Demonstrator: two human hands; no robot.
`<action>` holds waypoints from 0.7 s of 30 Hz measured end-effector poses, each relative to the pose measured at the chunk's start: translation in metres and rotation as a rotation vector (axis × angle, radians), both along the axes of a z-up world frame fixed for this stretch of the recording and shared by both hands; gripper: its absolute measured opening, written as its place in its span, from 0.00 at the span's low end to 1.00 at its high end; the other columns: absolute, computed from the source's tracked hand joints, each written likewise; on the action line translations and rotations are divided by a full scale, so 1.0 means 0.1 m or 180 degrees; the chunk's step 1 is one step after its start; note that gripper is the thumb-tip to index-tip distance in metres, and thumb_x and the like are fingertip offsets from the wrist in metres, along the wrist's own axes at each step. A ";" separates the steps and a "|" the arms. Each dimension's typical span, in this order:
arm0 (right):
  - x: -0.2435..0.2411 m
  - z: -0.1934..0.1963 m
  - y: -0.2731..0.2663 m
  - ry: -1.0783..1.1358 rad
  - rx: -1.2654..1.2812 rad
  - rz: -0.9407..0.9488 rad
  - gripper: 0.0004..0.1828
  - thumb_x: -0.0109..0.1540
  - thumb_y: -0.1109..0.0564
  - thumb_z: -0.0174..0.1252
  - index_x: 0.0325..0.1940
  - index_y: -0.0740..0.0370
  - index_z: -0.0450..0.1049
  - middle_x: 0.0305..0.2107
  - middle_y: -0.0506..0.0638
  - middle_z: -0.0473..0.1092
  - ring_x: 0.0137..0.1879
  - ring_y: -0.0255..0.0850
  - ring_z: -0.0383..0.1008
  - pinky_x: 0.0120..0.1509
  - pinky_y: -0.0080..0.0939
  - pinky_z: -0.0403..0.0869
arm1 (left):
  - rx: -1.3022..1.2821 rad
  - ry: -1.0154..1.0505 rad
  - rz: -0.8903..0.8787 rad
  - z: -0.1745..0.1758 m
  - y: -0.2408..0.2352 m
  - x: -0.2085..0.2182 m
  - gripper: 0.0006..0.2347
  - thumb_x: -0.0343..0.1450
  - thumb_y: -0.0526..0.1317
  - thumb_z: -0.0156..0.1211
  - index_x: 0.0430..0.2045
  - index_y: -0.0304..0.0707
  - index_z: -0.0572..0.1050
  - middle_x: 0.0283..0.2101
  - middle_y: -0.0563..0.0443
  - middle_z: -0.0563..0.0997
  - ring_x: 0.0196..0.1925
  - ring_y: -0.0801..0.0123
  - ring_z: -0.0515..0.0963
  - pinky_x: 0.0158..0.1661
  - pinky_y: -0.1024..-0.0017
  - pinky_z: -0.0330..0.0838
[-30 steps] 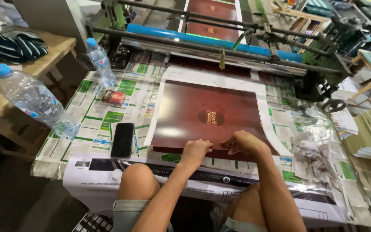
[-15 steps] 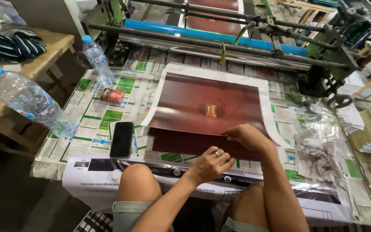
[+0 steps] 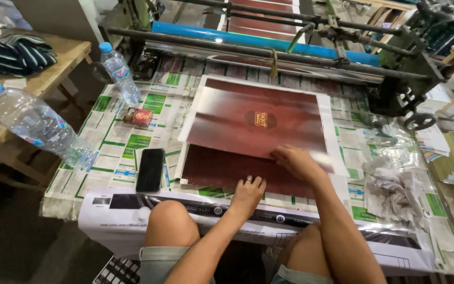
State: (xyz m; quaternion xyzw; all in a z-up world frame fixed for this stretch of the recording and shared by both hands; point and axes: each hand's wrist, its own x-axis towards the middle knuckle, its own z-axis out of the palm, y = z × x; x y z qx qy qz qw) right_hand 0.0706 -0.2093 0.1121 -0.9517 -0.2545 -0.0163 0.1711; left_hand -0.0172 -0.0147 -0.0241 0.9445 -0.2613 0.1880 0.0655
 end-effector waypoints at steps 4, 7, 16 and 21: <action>0.25 -0.60 -0.13 0.0485 -0.0635 -0.0019 0.24 0.62 0.52 0.58 0.64 0.41 0.71 0.61 0.43 0.72 0.67 0.46 0.70 0.66 0.66 0.67 | 0.0023 0.0104 0.0016 0.13 0.04 -0.08 0.19 0.71 0.36 0.55 0.58 0.31 0.74 0.50 0.45 0.77 0.54 0.54 0.76 0.48 0.59 0.71; 0.35 -0.66 -0.07 0.0880 -0.1130 -0.0292 0.36 0.61 0.40 0.60 0.73 0.28 0.58 0.73 0.46 0.54 0.77 0.53 0.55 0.74 0.80 0.52 | -0.0119 -0.0060 0.0100 0.13 0.07 0.04 0.17 0.70 0.36 0.55 0.55 0.32 0.74 0.51 0.41 0.77 0.56 0.51 0.76 0.51 0.55 0.71; 0.31 -0.72 0.10 0.1779 -0.1617 -0.0949 0.47 0.60 0.19 0.46 0.78 0.14 0.34 0.80 0.49 0.25 0.83 0.65 0.29 0.75 0.85 0.37 | -0.0099 0.0206 0.0143 0.02 0.02 0.03 0.20 0.70 0.37 0.54 0.58 0.37 0.73 0.65 0.35 0.71 0.67 0.43 0.69 0.62 0.43 0.63; 0.54 -0.79 0.10 0.1438 -0.1303 -0.1064 0.44 0.60 0.18 0.42 0.78 0.14 0.37 0.80 0.49 0.26 0.82 0.66 0.28 0.74 0.86 0.33 | -0.0114 0.0197 0.0140 -0.03 0.01 0.08 0.19 0.71 0.36 0.54 0.58 0.37 0.74 0.65 0.36 0.72 0.67 0.42 0.71 0.61 0.42 0.64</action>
